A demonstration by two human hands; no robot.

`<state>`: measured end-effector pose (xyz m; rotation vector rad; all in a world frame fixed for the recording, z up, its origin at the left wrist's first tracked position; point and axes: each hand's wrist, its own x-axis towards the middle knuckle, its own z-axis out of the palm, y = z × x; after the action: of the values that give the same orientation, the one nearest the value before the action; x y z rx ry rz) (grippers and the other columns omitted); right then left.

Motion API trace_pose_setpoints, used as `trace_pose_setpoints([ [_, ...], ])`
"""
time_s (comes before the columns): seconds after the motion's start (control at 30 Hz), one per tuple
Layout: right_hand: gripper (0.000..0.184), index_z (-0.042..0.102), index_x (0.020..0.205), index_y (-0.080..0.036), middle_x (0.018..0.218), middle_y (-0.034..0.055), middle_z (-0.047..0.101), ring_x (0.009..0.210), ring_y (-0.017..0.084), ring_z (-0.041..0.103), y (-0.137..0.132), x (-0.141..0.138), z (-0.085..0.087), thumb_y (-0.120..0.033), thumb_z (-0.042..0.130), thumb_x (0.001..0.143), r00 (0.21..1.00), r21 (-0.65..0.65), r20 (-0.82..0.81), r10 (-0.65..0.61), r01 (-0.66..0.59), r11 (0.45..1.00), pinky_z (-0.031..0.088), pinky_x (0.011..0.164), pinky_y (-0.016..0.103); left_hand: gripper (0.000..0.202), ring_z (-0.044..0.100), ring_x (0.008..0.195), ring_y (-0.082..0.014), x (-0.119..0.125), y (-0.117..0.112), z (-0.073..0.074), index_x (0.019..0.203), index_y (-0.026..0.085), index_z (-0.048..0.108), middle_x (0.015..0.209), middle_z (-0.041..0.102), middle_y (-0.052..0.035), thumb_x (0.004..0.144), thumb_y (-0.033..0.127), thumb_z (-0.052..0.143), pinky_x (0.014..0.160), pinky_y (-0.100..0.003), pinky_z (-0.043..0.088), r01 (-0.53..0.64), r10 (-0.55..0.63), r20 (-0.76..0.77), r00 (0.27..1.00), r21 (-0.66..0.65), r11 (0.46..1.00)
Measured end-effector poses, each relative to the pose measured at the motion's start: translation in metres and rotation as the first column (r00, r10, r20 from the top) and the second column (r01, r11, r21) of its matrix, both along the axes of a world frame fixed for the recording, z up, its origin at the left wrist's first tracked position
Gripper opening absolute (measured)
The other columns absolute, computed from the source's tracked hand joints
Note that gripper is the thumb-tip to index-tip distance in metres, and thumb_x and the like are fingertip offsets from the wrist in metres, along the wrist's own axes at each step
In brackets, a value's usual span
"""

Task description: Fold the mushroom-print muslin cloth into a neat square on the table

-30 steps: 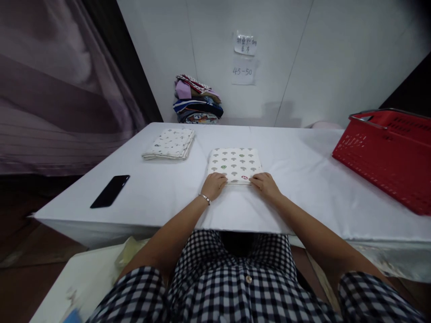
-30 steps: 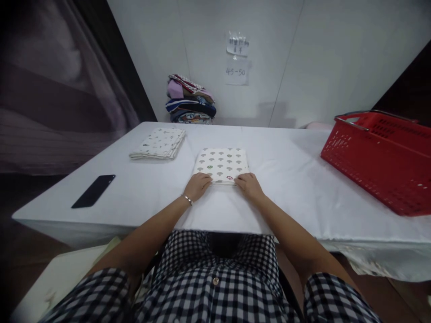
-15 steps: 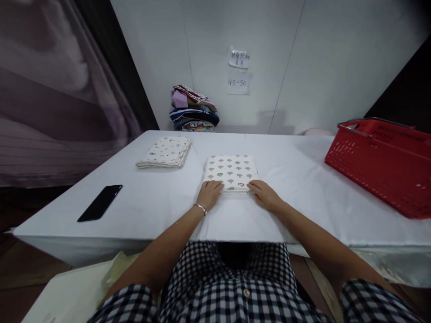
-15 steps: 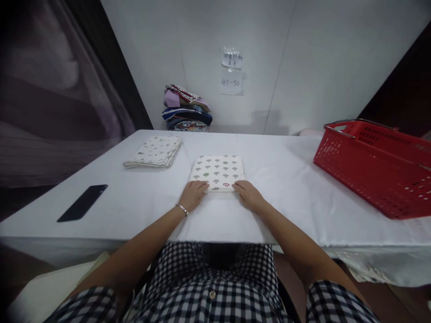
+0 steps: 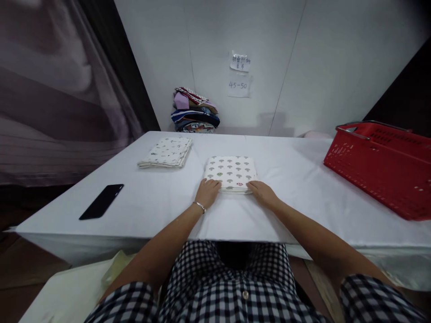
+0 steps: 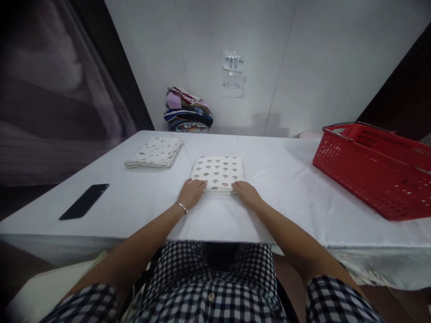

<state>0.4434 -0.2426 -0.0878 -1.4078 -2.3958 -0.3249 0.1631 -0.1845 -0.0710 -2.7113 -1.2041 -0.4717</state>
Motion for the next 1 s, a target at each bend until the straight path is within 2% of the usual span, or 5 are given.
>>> trace_pose_setpoints([
  [0.2, 0.040, 0.047, 0.127, -0.018, 0.119, 0.0121, 0.057, 0.103, 0.023, 0.054, -0.021, -0.077, -0.004, -0.014, 0.038, 0.089, 1.000, 0.007, -0.007, 0.012, -0.012, 1.000, 0.044, 0.086, 0.038, 0.042, 0.046, 0.114, -0.0257, -0.015, 0.020, 0.009, 0.115, 0.025, 0.056, 0.119, 0.058, -0.0078, 0.078, 0.009, 0.043, 0.098, -0.049, 0.027, -0.222, 0.222, 0.031, 0.974, -0.017, 0.975],
  [0.33, 0.039, 0.049, 0.125, -0.019, 0.119, 0.0113, 0.057, 0.106, 0.022, 0.053, -0.032, -0.102, -0.006, -0.012, 0.037, 0.088, 0.996, 0.059, -0.084, 0.005, 0.000, 0.998, 0.043, 0.090, 0.037, 0.054, 0.040, 0.122, -0.0234, -0.003, -0.007, 0.003, 0.124, 0.022, 0.049, 0.129, 0.051, -0.0088, 0.072, 0.005, 0.045, 0.104, -0.046, 0.023, -0.065, 0.066, 0.036, 0.997, -0.036, 0.997],
  [0.53, 0.039, 0.048, 0.126, -0.023, 0.118, 0.0061, 0.060, 0.109, 0.018, 0.053, -0.017, -0.060, 0.006, -0.026, 0.043, 0.087, 0.919, -0.010, -0.373, 0.130, -0.144, 0.990, 0.044, 0.093, 0.034, 0.056, 0.035, 0.127, -0.0258, 0.013, -0.046, -0.004, 0.129, 0.022, 0.045, 0.134, 0.046, -0.0089, 0.074, 0.018, 0.054, 0.108, -0.049, 0.019, 0.148, -0.144, 0.086, 0.986, -0.038, 0.988],
  [0.73, 0.039, 0.057, 0.117, -0.016, 0.128, 0.0141, 0.052, 0.121, 0.027, 0.043, 0.062, 0.006, 0.022, -0.028, 0.050, 0.081, 0.780, -0.168, -0.525, -0.340, 0.297, 0.940, 0.034, 0.101, 0.046, 0.047, 0.038, 0.126, -0.0248, 0.029, -0.054, -0.006, 0.123, 0.023, 0.050, 0.130, 0.050, -0.0084, 0.077, 0.018, 0.054, 0.109, -0.050, 0.020, 0.201, -0.199, 0.086, 0.976, -0.010, 0.980],
  [1.0, 0.032, 0.066, 0.095, -0.017, 0.089, 0.0053, 0.068, 0.081, 0.021, 0.062, 0.078, 0.034, 0.013, -0.021, 0.060, 0.064, 0.662, -0.464, -0.505, -0.555, 0.334, 0.820, 0.049, 0.074, 0.033, 0.037, 0.044, 0.121, -0.0213, 0.030, -0.046, -0.007, 0.108, 0.022, 0.059, 0.121, 0.058, -0.0043, 0.077, 0.007, 0.047, 0.109, -0.047, 0.023, 0.200, -0.199, 0.020, 0.980, -0.018, 0.980],
])
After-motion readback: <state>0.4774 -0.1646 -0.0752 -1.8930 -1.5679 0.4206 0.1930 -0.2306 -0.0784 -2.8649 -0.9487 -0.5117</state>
